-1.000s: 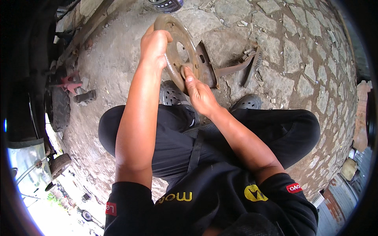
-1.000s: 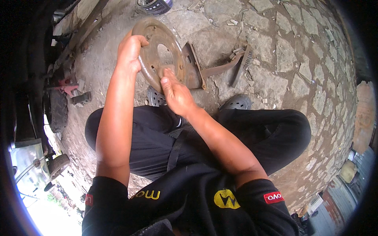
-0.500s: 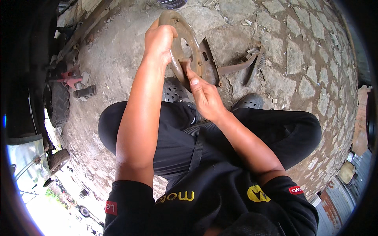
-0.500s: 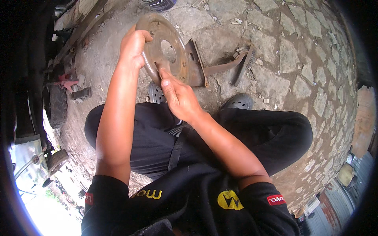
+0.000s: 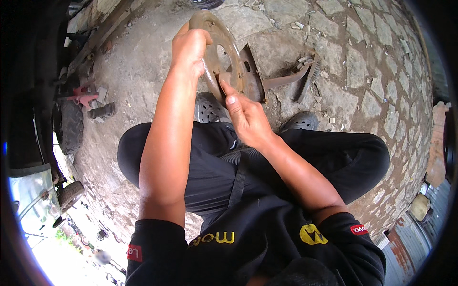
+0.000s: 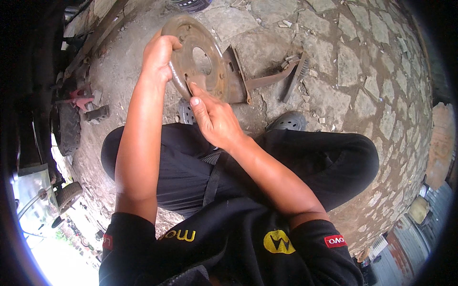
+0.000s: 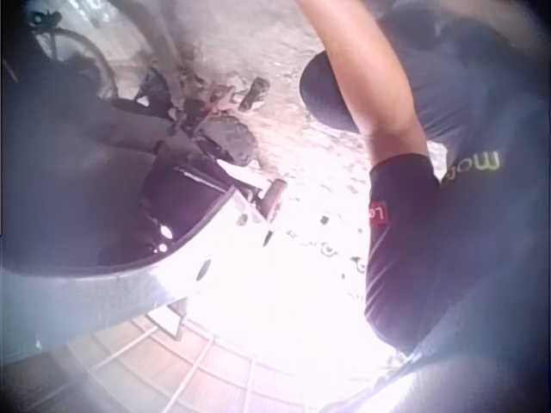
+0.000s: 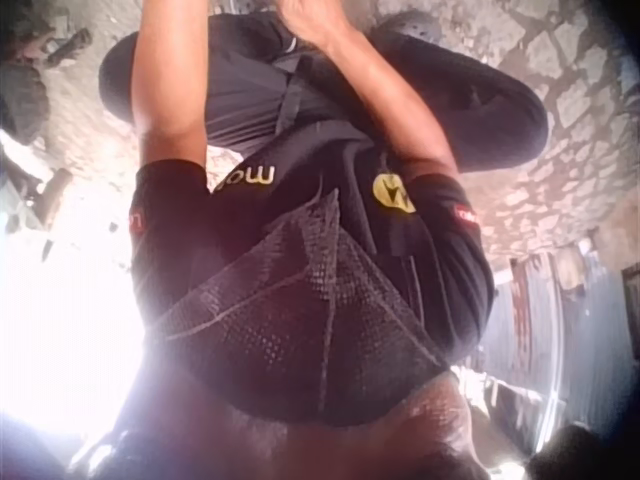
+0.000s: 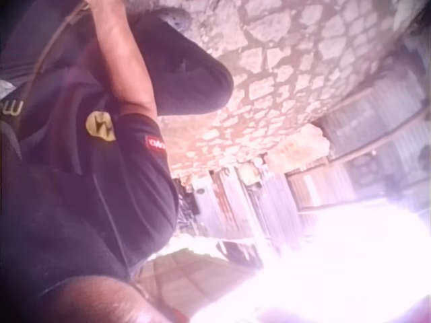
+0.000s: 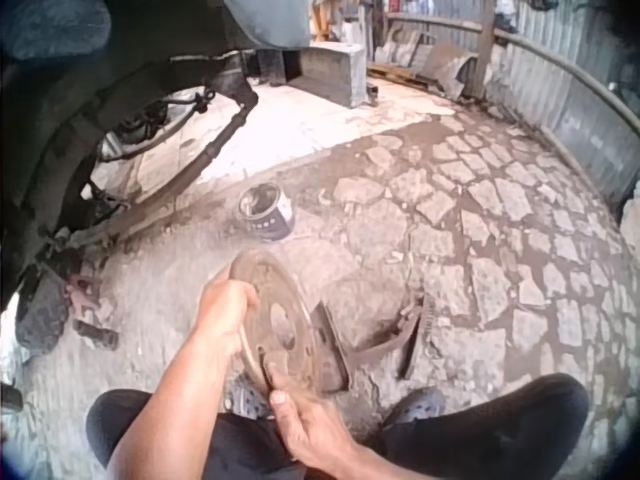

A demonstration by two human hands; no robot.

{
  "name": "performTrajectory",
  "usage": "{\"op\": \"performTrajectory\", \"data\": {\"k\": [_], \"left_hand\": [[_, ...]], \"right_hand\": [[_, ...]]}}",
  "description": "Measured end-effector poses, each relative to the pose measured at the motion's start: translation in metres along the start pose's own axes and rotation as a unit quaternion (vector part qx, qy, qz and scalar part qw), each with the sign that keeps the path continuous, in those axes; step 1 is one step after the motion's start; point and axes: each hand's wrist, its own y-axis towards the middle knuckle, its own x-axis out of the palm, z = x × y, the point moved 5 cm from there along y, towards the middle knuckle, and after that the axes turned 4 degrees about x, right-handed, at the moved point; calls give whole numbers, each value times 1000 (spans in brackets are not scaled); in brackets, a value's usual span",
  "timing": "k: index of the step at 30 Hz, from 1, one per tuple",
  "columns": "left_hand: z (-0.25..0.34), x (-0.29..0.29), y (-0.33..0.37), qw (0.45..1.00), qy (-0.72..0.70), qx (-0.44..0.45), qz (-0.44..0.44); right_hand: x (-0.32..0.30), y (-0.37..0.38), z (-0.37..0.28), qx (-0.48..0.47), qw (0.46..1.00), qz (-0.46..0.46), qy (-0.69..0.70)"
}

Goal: The person sits on the ground and scrubs a circular metal part with a small abrasive block, then flips it over and continues scrubbing. The person also scrubs a rectangular metal bracket with the same abrasive block.

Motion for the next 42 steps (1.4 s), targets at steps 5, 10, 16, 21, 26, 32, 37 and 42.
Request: {"op": "performTrajectory", "data": {"k": [5,10,16,21,26,32,37,42], "left_hand": [[11,8,-5,1000,-24,13,16],[8,7,-1,1000,-24,17,-3],[13,11,-8,1000,-10,12,26],[7,6,-1,1000,-27,2,8],[13,12,-8,1000,-18,11,14],[4,5,-2,1000,4,-4,-6],[6,6,-5,1000,-19,16,-7],[6,7,-4,1000,-16,-16,5]], "right_hand": [[0,1,3,28,1000,2,-4],[2,6,15,29,998,8,-46],[-2,0,-5,-17,1000,17,14],[0,2,2,18,1000,12,-15],[1,6,17,-14,999,25,-43],[1,0,-4,-69,996,47,21],[-1,5,7,58,998,-14,-37],[5,9,17,31,999,6,-7]]}}
